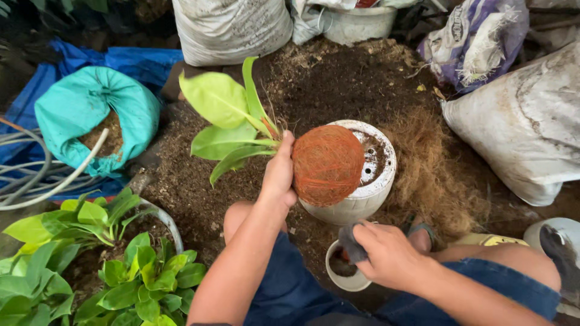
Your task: The person holds a small potted plant with a coconut husk base and uses a dark cloth to wipe the surface of the husk. The person rotates the plant to clean different sides and occasionally adjusts the leaves.
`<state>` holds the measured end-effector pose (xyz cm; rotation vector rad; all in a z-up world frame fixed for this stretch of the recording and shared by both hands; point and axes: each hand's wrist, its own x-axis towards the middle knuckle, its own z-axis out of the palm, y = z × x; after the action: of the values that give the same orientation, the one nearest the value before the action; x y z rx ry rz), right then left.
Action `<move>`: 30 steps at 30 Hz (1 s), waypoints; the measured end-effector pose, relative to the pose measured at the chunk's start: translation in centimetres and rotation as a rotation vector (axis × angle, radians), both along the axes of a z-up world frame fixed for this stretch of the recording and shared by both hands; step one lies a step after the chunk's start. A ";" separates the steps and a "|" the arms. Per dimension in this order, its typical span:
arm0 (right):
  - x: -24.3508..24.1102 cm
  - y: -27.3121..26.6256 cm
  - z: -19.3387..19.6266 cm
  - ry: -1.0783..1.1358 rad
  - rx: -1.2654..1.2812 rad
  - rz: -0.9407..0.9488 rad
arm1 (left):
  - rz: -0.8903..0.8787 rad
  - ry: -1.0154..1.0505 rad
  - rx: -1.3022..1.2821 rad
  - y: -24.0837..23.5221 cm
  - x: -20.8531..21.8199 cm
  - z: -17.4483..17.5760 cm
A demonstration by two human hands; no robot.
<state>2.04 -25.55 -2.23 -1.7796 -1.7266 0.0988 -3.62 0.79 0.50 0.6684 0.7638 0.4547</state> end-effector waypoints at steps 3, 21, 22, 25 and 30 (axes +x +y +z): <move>0.6 -0.7 7.0 -0.243 -0.001 0.157 | -0.047 0.083 0.161 -0.9 0.1 -0.3; 4.8 5.6 -11.3 0.602 -0.112 -0.302 | -0.057 -0.051 -0.023 -3.2 -0.5 1.3; 2.6 4.5 -11.0 0.407 -0.479 -0.467 | -0.017 -0.028 -0.006 -2.6 -0.3 1.3; -1.8 0.0 -5.7 0.278 -0.153 -0.086 | 0.077 -0.021 0.055 -1.3 0.1 0.9; 0.8 -1.0 7.0 -0.205 0.155 0.069 | 0.064 -0.019 0.181 -2.4 0.3 -0.2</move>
<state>2.86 -26.52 4.73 -1.6640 -1.8849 -0.1905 -3.32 -1.60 0.33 0.8082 0.7332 0.5929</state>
